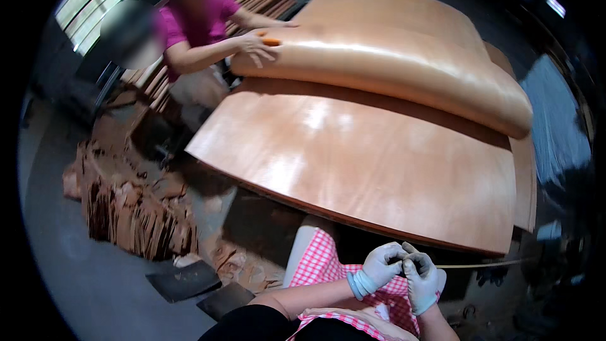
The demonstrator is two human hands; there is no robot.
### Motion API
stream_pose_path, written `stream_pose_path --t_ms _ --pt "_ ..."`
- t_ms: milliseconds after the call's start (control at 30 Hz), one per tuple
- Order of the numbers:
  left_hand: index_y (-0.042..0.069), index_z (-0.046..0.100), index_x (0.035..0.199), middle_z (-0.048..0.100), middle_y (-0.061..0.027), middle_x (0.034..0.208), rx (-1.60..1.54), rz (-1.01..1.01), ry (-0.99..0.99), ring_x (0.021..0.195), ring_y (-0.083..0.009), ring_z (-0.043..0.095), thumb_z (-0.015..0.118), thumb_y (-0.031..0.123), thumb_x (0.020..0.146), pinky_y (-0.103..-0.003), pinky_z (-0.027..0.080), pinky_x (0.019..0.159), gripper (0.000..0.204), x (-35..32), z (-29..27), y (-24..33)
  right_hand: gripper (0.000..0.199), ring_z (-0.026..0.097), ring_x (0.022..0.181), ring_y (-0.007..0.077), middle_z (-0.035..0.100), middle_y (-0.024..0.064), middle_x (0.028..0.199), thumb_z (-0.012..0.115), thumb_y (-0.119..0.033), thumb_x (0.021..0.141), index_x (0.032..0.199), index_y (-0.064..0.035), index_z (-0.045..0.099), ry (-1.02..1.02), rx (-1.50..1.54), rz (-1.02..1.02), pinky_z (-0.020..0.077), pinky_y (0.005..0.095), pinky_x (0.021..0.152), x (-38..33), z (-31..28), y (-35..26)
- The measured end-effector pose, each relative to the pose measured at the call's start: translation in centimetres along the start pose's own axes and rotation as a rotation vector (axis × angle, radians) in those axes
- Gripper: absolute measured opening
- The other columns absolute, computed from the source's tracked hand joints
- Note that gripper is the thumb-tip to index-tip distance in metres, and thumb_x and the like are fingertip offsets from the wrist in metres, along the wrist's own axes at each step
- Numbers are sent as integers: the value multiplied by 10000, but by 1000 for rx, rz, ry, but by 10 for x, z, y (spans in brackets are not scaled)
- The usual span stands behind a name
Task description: The person lifts large, thin sheets of wood veneer from a stack and places them onto a workbench. They use a thin wooden stick to assist in separating and aligning the sheets. Another person is visible in the background working on a separate stack of veneers.
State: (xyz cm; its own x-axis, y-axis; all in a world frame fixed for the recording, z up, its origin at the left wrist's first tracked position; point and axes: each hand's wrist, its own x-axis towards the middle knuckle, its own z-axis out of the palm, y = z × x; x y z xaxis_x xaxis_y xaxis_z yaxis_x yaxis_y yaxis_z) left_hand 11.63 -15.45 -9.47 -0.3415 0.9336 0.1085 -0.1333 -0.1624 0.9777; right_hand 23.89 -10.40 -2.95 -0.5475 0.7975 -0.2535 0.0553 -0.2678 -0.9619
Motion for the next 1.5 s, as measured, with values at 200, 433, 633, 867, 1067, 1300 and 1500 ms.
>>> stream_pose_path --t_ms 200,433,633,867,1067,1300,1500 --pt "21 619 875 623 -42 828 -219 -319 625 726 -113 588 636 -1 862 -256 505 655 31 8 -113 -1 320 639 979 229 665 173 1038 643 -199 891 1105 37 625 -83 -799 -75 486 348 882 51 6 -3" --pt "-20 664 869 653 -65 802 633 -246 1156 746 -133 581 708 56 801 -304 509 696 112 -8 -478 -5 150 565 675 118 631 44 733 615 -104 869 923 20 680 62 -970 149 476 276 627 84 -131 23" --pt "-16 687 878 697 -92 808 932 -425 1037 709 -154 609 756 167 775 -319 500 692 220 -3 -577 21 271 642 708 208 682 147 756 691 -214 807 859 50 672 157 -1101 254 499 345 685 83 -146 11" --pt "-24 682 963 687 -91 886 833 -466 946 777 -174 590 716 154 797 -330 493 748 245 -2 -594 0 436 676 836 334 680 230 886 723 -384 749 912 20 693 96 -1338 329 510 399 739 107 -140 24" --pt "-40 554 1177 649 -124 966 1360 -621 1140 844 -202 591 676 113 803 -346 491 792 422 51 -491 33 455 655 928 340 685 196 955 698 -457 741 933 -44 700 81 -1345 571 507 420 824 120 -144 29" --pt "-115 437 1290 399 -296 1405 1366 -76 123 1336 -436 337 648 223 749 -476 227 1146 672 100 -137 -44 482 630 1006 363 660 214 1057 659 -450 772 994 -23 694 -21 -1362 479 504 434 867 125 -141 41" --pt "-24 298 1438 275 -256 1497 1411 32 -341 1404 -389 223 617 403 830 -497 134 1160 808 104 49 -79 421 638 979 351 668 199 1031 658 -416 788 1015 -63 691 -34 -1271 453 501 433 855 121 -137 38"
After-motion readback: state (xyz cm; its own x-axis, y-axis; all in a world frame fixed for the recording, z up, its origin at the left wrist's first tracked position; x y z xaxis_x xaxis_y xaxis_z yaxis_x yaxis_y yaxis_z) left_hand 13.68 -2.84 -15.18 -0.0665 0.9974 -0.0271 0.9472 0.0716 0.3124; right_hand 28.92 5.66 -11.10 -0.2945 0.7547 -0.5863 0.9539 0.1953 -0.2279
